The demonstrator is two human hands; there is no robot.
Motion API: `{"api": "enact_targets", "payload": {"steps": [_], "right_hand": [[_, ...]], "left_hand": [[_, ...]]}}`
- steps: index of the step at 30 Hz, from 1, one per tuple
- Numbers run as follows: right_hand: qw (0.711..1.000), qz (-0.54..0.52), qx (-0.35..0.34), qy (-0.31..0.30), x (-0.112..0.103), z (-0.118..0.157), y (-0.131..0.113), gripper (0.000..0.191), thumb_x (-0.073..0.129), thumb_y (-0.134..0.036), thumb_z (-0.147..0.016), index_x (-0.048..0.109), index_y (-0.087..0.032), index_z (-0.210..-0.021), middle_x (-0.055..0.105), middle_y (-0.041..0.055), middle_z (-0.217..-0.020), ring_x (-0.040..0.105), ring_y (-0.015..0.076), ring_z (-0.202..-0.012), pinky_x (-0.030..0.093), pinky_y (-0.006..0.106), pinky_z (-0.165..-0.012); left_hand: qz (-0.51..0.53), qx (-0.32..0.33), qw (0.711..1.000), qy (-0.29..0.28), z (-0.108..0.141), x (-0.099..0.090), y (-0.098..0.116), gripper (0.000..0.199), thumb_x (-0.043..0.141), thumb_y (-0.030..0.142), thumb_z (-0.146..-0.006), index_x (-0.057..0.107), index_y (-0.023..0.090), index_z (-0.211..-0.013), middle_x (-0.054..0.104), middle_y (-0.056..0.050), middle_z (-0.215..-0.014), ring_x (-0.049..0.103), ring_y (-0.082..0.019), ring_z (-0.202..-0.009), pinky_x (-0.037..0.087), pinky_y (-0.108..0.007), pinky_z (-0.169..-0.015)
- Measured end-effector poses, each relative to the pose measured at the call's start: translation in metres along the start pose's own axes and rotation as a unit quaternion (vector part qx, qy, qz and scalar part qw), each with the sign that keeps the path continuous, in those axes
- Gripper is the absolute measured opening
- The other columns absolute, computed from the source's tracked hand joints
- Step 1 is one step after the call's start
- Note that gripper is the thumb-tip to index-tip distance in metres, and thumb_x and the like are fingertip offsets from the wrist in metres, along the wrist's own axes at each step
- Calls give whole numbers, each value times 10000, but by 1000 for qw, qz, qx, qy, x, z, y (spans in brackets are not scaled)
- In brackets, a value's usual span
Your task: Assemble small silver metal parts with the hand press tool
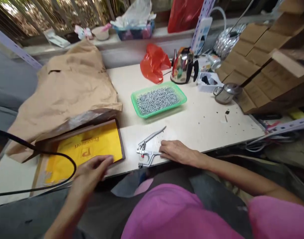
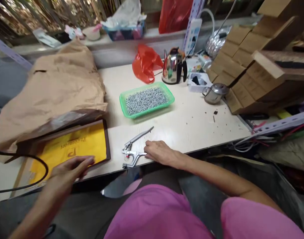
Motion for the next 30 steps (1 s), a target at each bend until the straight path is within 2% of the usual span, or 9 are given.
{"api": "enact_targets", "payload": {"steps": [2, 4, 7, 12, 17, 24, 26, 28, 30], "right_hand": [[1000, 18, -9, -5, 3, -3, -1, 215, 427, -277, -973, 589, -163, -890, 559, 45, -905, 484, 123, -705, 295, 268, -601], [999, 35, -7, -1, 3, -6, -3, 219, 399, -229, -974, 579, -151, -877, 560, 51, -900, 455, 119, -673, 271, 275, -579], [998, 60, 5, 20, 3, -8, -7, 224, 364, -137, -961, 577, -137, -892, 564, 63, -900, 438, 124, -662, 251, 277, -556], [993, 99, -19, 53, 8, -11, -5, 237, 357, -45, -922, 575, -136, -914, 568, 69, -879, 458, 142, -669, 271, 282, -552], [991, 111, -35, 68, 9, -14, -3, 259, 337, -33, -918, 574, -135, -898, 574, 77, -866, 478, 153, -667, 279, 297, -542], [993, 112, -32, 10, 0, -20, -6, 252, 350, -45, -925, 588, -126, -945, 589, 85, -914, 502, 164, -736, 297, 293, -570], [995, 98, -24, 0, -4, -21, -4, 216, 378, -89, -942, 587, -136, -963, 590, 81, -949, 514, 167, -770, 328, 291, -601], [997, 79, -22, 6, -10, -24, 0, 150, 454, -207, -955, 588, -144, -974, 589, 88, -1005, 528, 182, -849, 372, 299, -671], [997, 71, -25, 27, -15, -29, 7, 270, 572, -375, -907, 579, -143, -1045, 564, 126, -1144, 513, 233, -1011, 399, 338, -793]], "left_hand": [[94, -42, 992, -69, 12, 41, 19, 438, 681, 579, -650, 686, 169, -805, 523, 41, -486, 431, -96, -416, 323, -203, -407], [160, -67, 980, -103, 18, 71, 25, 444, 713, 560, -623, 671, 153, -796, 523, 44, -510, 408, -79, -406, 291, -191, -374], [186, -72, 974, -112, 16, 93, 21, 436, 737, 535, -612, 663, 139, -779, 521, 46, -523, 391, -63, -401, 268, -178, -358], [151, -74, 978, -122, 10, 98, 13, 451, 714, 557, -644, 663, 128, -774, 432, 74, -404, 342, -59, -366, 244, -180, -366], [124, -80, 981, -126, 11, 97, 15, 489, 710, 586, -614, 665, 128, -779, 444, 73, -395, 360, -69, -354, 253, -192, -363], [76, -119, 967, -210, 3, 94, 17, 438, 710, 571, -603, 610, 150, -669, 480, 55, -384, 379, -64, -327, 283, -184, -347], [78, -129, 962, -229, 0, 93, 17, 444, 725, 572, -589, 591, 152, -645, 493, 51, -402, 395, -61, -333, 284, -179, -344], [81, -136, 957, -243, -2, 92, 16, 455, 733, 576, -582, 571, 153, -615, 495, 47, -411, 401, -56, -336, 283, -175, -343], [78, -140, 953, -256, -4, 92, 16, 464, 736, 580, -580, 551, 155, -586, 490, 44, -404, 393, -51, -330, 278, -172, -340]]}}
Point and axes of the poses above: each hand's wrist, its own z-axis away from the middle knuckle, its own x-axis out of the palm, y = z × x, the point moved 1 cm from there along -z, towards the middle knuckle
